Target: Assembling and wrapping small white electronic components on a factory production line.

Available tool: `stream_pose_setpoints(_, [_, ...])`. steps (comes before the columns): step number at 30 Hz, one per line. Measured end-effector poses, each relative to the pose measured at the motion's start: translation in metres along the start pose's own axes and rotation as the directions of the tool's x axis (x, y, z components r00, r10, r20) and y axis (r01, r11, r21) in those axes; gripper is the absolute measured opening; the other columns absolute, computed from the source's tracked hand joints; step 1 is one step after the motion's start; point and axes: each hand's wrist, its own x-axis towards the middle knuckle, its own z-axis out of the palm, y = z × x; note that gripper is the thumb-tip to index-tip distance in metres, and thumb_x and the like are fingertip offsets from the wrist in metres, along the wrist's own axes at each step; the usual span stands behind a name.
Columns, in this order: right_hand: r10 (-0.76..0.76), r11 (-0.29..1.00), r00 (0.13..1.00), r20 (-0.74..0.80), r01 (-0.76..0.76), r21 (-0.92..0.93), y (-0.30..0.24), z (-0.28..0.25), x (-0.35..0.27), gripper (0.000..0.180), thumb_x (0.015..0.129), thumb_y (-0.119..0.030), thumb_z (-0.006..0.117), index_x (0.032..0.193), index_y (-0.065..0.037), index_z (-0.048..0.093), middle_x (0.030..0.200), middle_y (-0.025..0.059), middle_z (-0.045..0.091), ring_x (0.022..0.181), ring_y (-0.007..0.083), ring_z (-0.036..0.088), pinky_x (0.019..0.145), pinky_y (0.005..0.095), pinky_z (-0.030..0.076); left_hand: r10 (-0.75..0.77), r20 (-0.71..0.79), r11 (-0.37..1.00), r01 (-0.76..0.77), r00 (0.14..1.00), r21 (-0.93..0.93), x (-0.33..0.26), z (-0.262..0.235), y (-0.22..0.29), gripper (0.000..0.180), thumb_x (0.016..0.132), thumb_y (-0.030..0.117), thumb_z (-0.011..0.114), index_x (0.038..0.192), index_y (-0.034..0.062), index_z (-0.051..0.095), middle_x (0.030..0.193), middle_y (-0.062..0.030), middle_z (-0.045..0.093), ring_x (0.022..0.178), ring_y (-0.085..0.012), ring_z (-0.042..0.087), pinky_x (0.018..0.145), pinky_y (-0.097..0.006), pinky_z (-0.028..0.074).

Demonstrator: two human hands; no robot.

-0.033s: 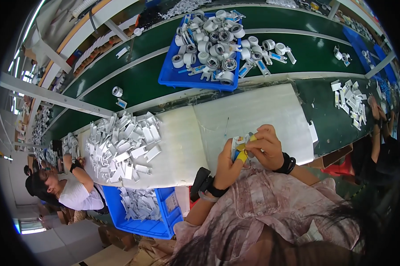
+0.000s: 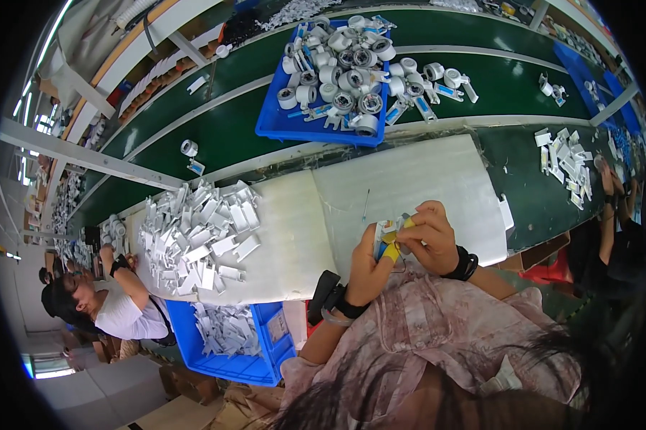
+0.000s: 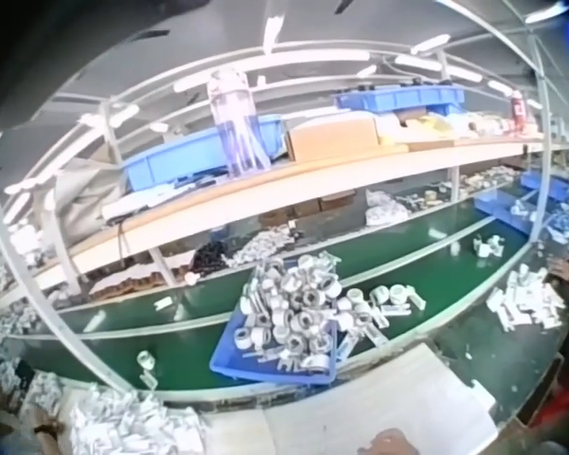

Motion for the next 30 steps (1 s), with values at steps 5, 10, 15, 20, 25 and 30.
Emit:
stream_pose_setpoints(5, [-0.011,0.999,1.0,0.002,0.011,-0.038,0.0,0.001,0.0,0.021,0.072,-0.001,0.074,0.09,-0.011,0.068,0.085,0.0042,0.057,0.09,0.0271,0.05,0.086,0.0383,0.041,0.079,-0.001,0.975,-0.077,0.997,0.209,-0.001,-0.002,-0.005,0.04,0.082,-0.003,0.047,0.121,-0.0027,0.048,0.095,-0.0069,0.061,0.08,-0.0113,0.056,0.068,-0.025,0.047])
stream_pose_setpoints(10, [-0.01,0.999,1.0,0.019,0.01,-0.046,-0.003,0.0,0.003,0.02,0.073,-0.002,0.074,0.09,-0.01,0.067,0.083,0.0046,0.057,0.089,0.0274,0.049,0.085,0.0381,0.04,0.128,-0.018,0.992,-0.128,0.992,-0.012,-0.001,0.003,-0.001,0.033,0.092,0.007,0.052,0.123,-0.0021,0.048,0.087,-0.0029,0.059,0.07,-0.0085,0.053,0.061,-0.022,0.045])
stream_pose_setpoints(15, [-0.046,0.997,0.999,0.015,0.047,-0.055,-0.003,0.001,0.004,0.023,0.071,-0.004,0.075,0.091,-0.01,0.066,0.082,0.0049,0.057,0.082,0.0249,0.051,0.083,0.0382,0.039,0.072,-0.068,0.997,-0.072,0.995,0.006,-0.003,0.004,-0.013,0.034,0.095,0.011,0.05,0.126,-0.0023,0.047,0.086,-0.0025,0.058,0.063,-0.0054,0.05,0.054,-0.021,0.041])
stream_pose_setpoints(20, [-0.041,0.997,0.999,0.036,0.043,-0.063,-0.001,0.0,0.005,0.022,0.071,-0.004,0.075,0.091,-0.009,0.066,0.084,0.0055,0.057,0.085,0.0261,0.051,0.083,0.0384,0.039,0.088,-0.085,0.995,-0.084,0.992,0.058,-0.003,0.003,-0.015,0.035,0.096,0.011,0.05,0.128,-0.0022,0.048,0.084,-0.002,0.057,0.062,-0.0052,0.049,0.053,-0.021,0.041])
stream_pose_setpoints(25, [-0.066,0.997,0.995,0.078,0.068,-0.025,0.008,-0.002,0.007,0.02,0.072,-0.007,0.075,0.09,-0.01,0.067,0.088,0.0059,0.058,0.089,0.0282,0.051,0.082,0.0384,0.042,0.082,-0.051,0.995,-0.079,0.995,0.066,-0.001,0.001,-0.016,0.036,0.097,0.009,0.047,0.131,-0.0025,0.046,0.084,-0.0018,0.057,0.063,-0.0055,0.05,0.054,-0.021,0.042])
stream_pose_setpoints(30, [-0.078,0.997,0.992,0.1,0.079,0.0,0.013,-0.005,0.01,0.018,0.072,-0.007,0.075,0.089,-0.011,0.068,0.088,0.0053,0.058,0.089,0.0276,0.051,0.083,0.0383,0.043,0.017,-0.027,0.999,-0.018,1.0,-0.033,0.0,0.001,-0.017,0.039,0.098,0.009,0.045,0.136,-0.0015,0.042,0.093,-0.0036,0.058,0.068,-0.007,0.051,0.057,-0.021,0.044])
